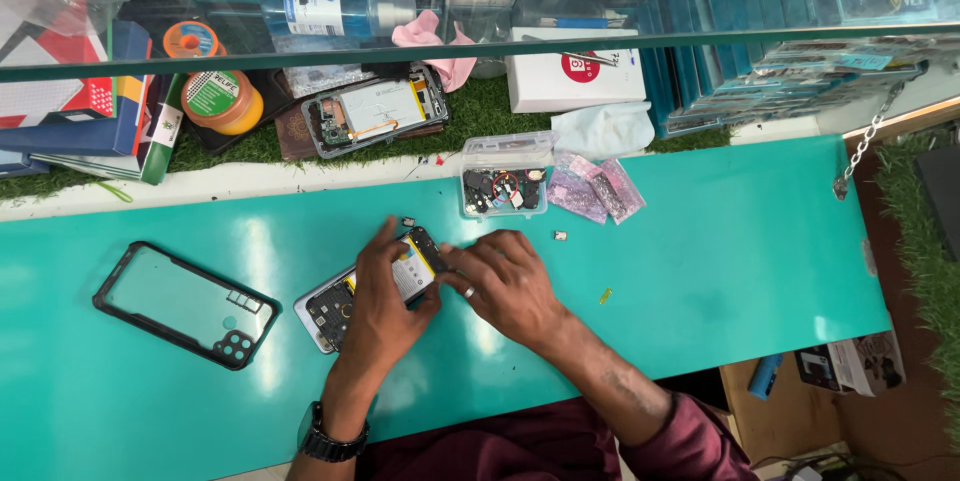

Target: The person uses a screwdriver to remove several small screws from the back of a disassembled smartphone. They place the screws on the workbench and continue unscrewing additional fasteners around the device's perimeter.

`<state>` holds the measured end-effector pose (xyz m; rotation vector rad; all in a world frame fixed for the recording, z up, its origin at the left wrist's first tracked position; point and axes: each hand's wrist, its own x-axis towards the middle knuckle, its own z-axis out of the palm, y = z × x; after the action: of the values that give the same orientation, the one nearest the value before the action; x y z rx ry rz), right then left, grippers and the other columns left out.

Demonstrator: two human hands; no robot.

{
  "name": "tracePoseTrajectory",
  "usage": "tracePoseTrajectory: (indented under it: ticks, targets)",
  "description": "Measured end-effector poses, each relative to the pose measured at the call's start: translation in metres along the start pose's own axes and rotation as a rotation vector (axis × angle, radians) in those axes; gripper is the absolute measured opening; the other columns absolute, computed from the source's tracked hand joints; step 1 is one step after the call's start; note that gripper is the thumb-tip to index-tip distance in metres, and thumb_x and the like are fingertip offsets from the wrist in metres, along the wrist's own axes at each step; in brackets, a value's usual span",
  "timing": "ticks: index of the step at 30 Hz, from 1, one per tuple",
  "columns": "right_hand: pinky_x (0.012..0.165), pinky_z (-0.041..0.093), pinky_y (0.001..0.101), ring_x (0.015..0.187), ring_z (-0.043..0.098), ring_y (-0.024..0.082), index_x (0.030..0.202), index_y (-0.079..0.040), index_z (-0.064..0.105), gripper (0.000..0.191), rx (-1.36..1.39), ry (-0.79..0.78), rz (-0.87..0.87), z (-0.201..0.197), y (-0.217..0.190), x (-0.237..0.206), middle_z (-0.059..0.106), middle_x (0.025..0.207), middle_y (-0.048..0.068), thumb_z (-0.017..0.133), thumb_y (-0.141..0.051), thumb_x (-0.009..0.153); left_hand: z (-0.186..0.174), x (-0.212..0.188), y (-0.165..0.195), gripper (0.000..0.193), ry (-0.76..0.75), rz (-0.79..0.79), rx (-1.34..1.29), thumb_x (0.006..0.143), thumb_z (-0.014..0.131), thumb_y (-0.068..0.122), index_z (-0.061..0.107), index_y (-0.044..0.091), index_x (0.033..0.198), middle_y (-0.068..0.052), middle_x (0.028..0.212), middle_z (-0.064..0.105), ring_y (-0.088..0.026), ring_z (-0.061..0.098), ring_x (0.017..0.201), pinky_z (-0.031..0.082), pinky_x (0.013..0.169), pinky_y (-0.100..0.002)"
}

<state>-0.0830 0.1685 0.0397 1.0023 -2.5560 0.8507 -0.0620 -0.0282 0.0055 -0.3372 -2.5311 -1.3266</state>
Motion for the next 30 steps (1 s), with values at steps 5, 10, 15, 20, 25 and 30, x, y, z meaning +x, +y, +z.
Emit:
tracePoseTrajectory:
  ticks: [5, 10, 15, 20, 25, 30]
  targets:
    - [0.089, 0.053, 0.0446, 0.108, 0.065, 0.029, 0.138, -0.013, 0.052, 0.068, 0.012, 0.059, -0.044, 0.011, 0.001, -0.005, 0.071, 0.109, 0.006, 0.083, -0.003, 0.079, 0.003, -0.004, -0.005, 0.082, -0.038, -0.119, -0.079, 0.073, 0.083, 0.004, 0.041, 0.002, 0.144, -0.022, 0.134, 0.054, -0.036, 0.059, 0.119, 0.054, 0.099, -0.044]
    - [0.090, 0.056, 0.0454, 0.107, 0.065, 0.035, 0.128, -0.010, 0.053, 0.057, 0.061, 0.069, 0.026, 0.025, 0.001, -0.015, 0.068, 0.118, 0.014, 0.083, -0.005, 0.079, 0.005, -0.005, -0.008, 0.083, -0.043, -0.089, -0.074, 0.071, 0.083, 0.003, 0.041, 0.002, 0.142, -0.022, 0.135, 0.055, -0.037, 0.058, 0.120, 0.053, 0.099, -0.044]
    - [0.084, 0.062, 0.0383, 0.098, 0.075, 0.027, 0.127, -0.017, 0.061, 0.048, 0.158, 0.078, 0.150, 0.034, -0.004, -0.028, 0.073, 0.116, 0.008, 0.074, 0.003, 0.085, 0.003, -0.004, -0.008, 0.076, -0.014, 0.023, -0.069, 0.069, 0.082, 0.002, 0.040, 0.003, 0.132, -0.024, 0.143, 0.054, -0.041, 0.055, 0.126, 0.052, 0.102, -0.045]
    - [0.068, 0.062, 0.0250, 0.076, 0.071, 0.013, 0.135, -0.021, 0.053, 0.044, 0.827, 0.428, 0.649, 0.001, 0.024, -0.028, 0.066, 0.100, 0.004, 0.062, -0.004, 0.095, 0.002, -0.001, -0.003, 0.078, -0.033, -0.048, -0.039, 0.073, 0.083, 0.003, 0.041, 0.000, 0.139, -0.023, 0.133, 0.055, -0.039, 0.056, 0.122, 0.053, 0.101, -0.046]
    - [0.062, 0.057, 0.0349, 0.070, 0.068, 0.023, 0.103, -0.006, 0.075, 0.014, 0.150, -0.041, 0.579, -0.049, 0.056, -0.042, 0.067, 0.093, 0.009, 0.075, -0.006, 0.089, 0.000, 0.000, -0.002, 0.073, -0.036, 0.004, -0.036, 0.074, 0.082, 0.004, 0.041, -0.001, 0.134, -0.023, 0.139, 0.054, -0.041, 0.054, 0.127, 0.052, 0.103, -0.048]
    - [0.062, 0.056, 0.0406, 0.074, 0.069, 0.028, 0.102, -0.011, 0.077, 0.012, 0.064, -0.078, 0.431, -0.041, 0.058, -0.038, 0.067, 0.093, 0.007, 0.076, -0.014, 0.089, 0.001, 0.000, -0.002, 0.066, -0.019, 0.023, -0.009, 0.074, 0.082, 0.005, 0.042, 0.001, 0.127, -0.022, 0.143, 0.054, -0.041, 0.054, 0.128, 0.051, 0.105, -0.048]
